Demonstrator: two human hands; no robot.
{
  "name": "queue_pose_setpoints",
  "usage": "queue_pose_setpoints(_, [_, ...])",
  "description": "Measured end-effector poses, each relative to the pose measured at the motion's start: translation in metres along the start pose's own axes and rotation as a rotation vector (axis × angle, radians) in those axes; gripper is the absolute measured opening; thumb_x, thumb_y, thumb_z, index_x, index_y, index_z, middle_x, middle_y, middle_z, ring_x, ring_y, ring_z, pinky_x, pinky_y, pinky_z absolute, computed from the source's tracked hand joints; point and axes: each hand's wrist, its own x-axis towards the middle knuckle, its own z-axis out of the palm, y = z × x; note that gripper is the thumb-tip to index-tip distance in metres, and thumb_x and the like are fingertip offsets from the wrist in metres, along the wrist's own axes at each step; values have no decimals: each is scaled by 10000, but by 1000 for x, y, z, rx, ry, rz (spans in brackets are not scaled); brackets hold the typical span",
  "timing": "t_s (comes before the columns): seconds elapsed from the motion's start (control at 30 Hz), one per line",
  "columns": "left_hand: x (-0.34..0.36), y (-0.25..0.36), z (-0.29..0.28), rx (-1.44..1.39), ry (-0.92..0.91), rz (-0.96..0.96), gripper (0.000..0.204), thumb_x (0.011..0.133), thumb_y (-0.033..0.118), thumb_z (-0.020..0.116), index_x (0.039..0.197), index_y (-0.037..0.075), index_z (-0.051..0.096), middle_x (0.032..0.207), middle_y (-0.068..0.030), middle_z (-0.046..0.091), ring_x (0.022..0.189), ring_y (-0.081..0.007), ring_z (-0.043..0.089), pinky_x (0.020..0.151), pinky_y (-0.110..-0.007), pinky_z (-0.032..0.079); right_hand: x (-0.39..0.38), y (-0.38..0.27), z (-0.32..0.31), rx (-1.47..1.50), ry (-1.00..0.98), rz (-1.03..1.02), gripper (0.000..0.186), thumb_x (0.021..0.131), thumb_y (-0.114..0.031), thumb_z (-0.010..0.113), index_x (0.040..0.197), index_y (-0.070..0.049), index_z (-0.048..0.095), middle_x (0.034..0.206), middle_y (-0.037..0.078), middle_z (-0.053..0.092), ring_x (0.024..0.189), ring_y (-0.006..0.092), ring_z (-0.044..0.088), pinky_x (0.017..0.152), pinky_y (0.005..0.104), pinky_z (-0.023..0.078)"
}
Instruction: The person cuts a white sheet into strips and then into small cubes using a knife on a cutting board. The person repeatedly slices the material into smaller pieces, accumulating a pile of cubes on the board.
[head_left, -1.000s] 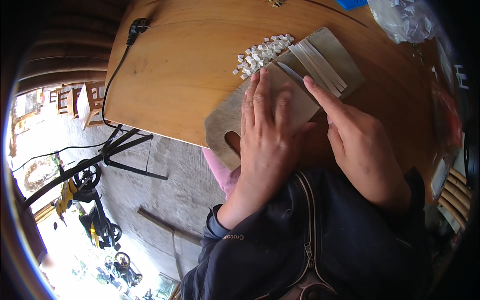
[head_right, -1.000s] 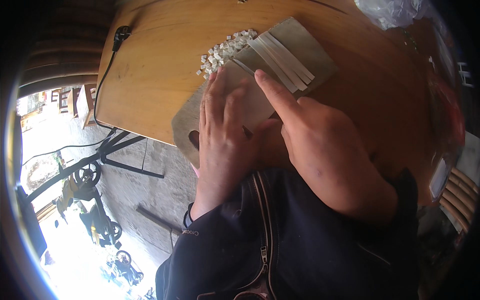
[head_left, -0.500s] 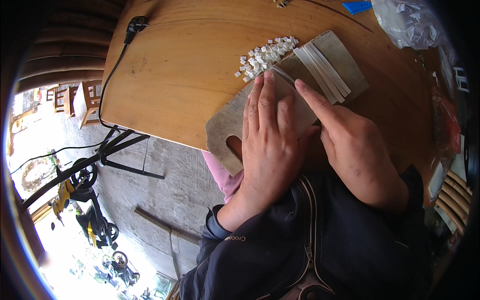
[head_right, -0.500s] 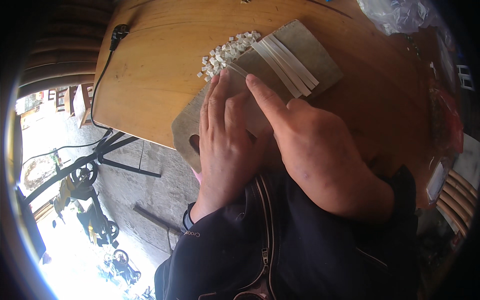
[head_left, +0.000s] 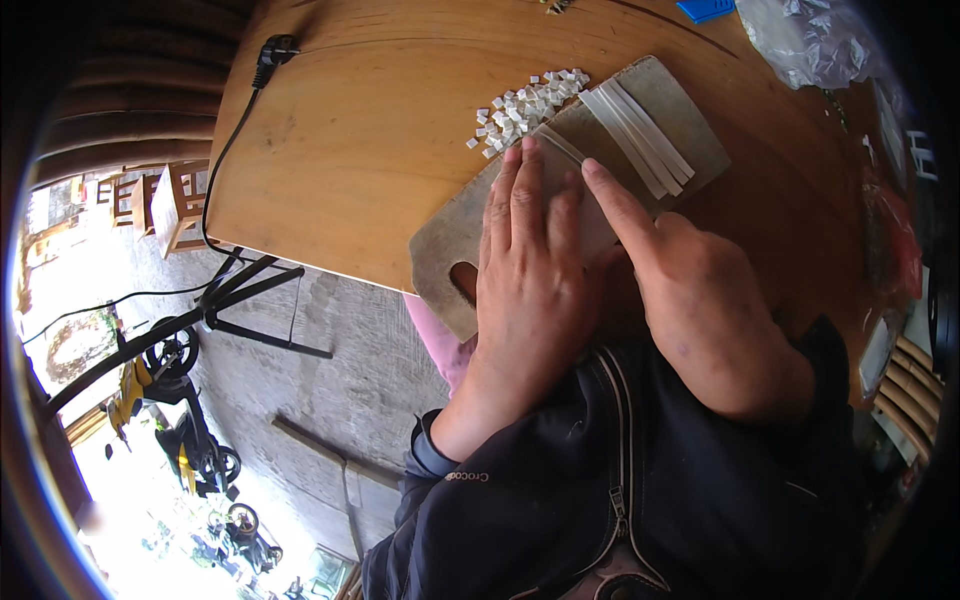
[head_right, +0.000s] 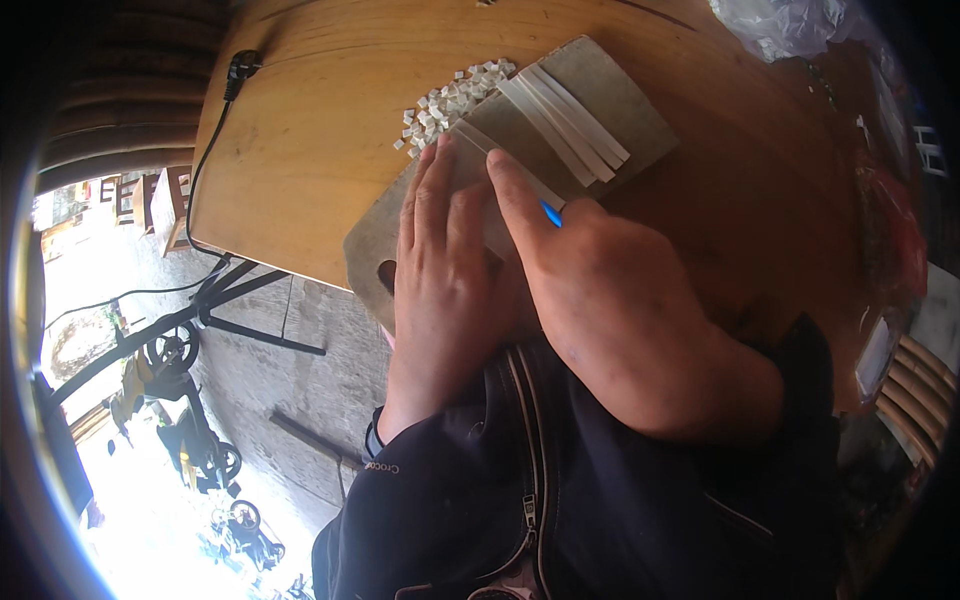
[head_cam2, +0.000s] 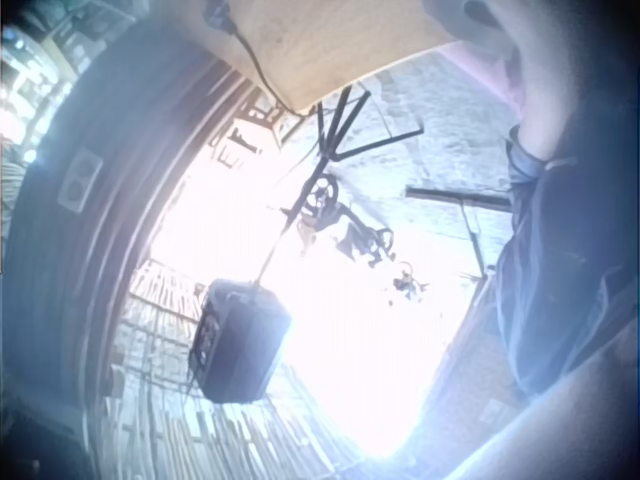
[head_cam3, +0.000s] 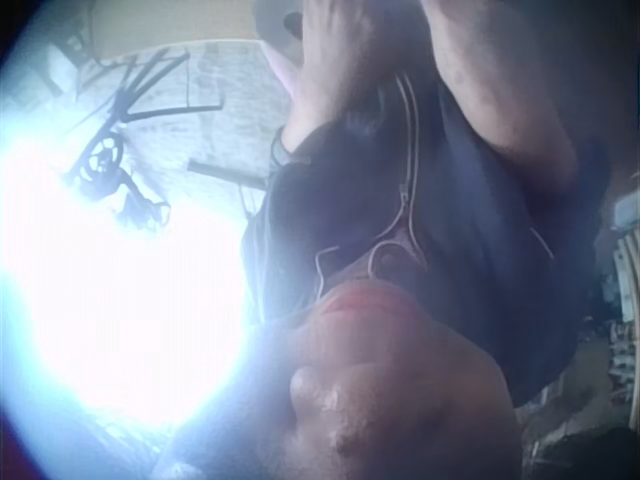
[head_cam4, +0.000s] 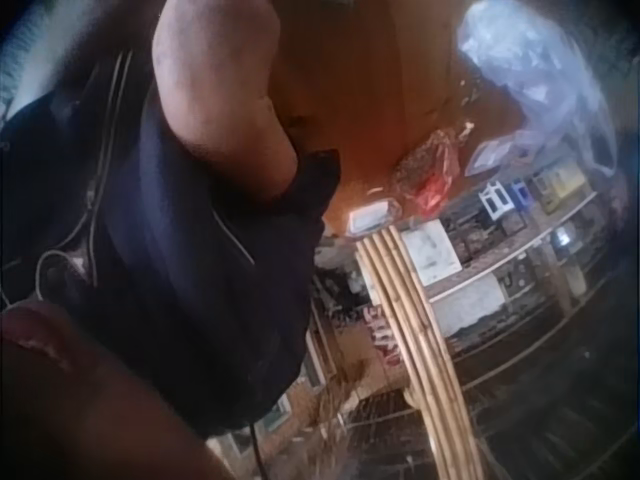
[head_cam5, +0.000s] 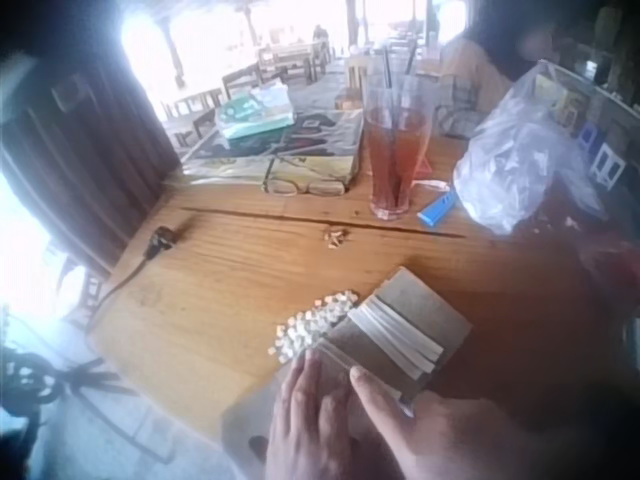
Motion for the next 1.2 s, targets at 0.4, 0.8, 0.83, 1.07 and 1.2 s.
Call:
queue_pose_setpoints(0.4, [-3, -2, 3, -16, 34, 5, 652, 792, 217, 803, 1322, -61, 543, 1501, -332, 430, 1414, -497, 421, 1149, -537, 408, -27, 2, -4, -126, -30, 52, 736, 907, 29, 533, 1593, -202, 403, 795, 167, 565, 684, 378, 653, 647, 471, 559])
queue_pose_setpoints(0.8, [-3, -2, 6, -13, 44, 0, 653, 803, 231, 821, 1327, -35, 537, 1511, -315, 434, 1430, -472, 414, 1166, -525, 393, -52, 7, -10, -75, -88, 102, 737, 914, 28, 525, 1600, -205, 389, 781, 185, 570, 699, 395, 662, 657, 493, 556])
queue_pose_setpoints(0.83, [-3, -2, 7, -20, 45, -4, 650, 805, 229, 821, 1328, -33, 537, 1513, -314, 432, 1432, -472, 412, 1168, -525, 390, -55, 9, -10, -66, -87, 103, 738, 916, 26, 528, 1601, -208, 387, 783, 185, 570, 699, 396, 662, 658, 495, 555])
queue_pose_setpoints(1.07, [-3, -2, 5, -22, 31, -31, 639, 807, 220, 824, 1327, -20, 540, 1523, -300, 430, 1443, -465, 400, 1177, -525, 375, -69, 12, -18, -43, -98, 154, 745, 910, 41, 573, 1588, -224, 416, 780, 177, 560, 691, 386, 652, 658, 498, 544])
queue_pose_setpoints(1.2, [-3, -2, 5, -20, 39, -32, 639, 803, 220, 825, 1326, -15, 541, 1522, -298, 433, 1440, -466, 404, 1172, -526, 379, -72, 16, -26, 2, -100, 173, 725, 892, 101, 576, 1546, -197, 483, 831, 190, 593, 720, 380, 659, 679, 497, 542])
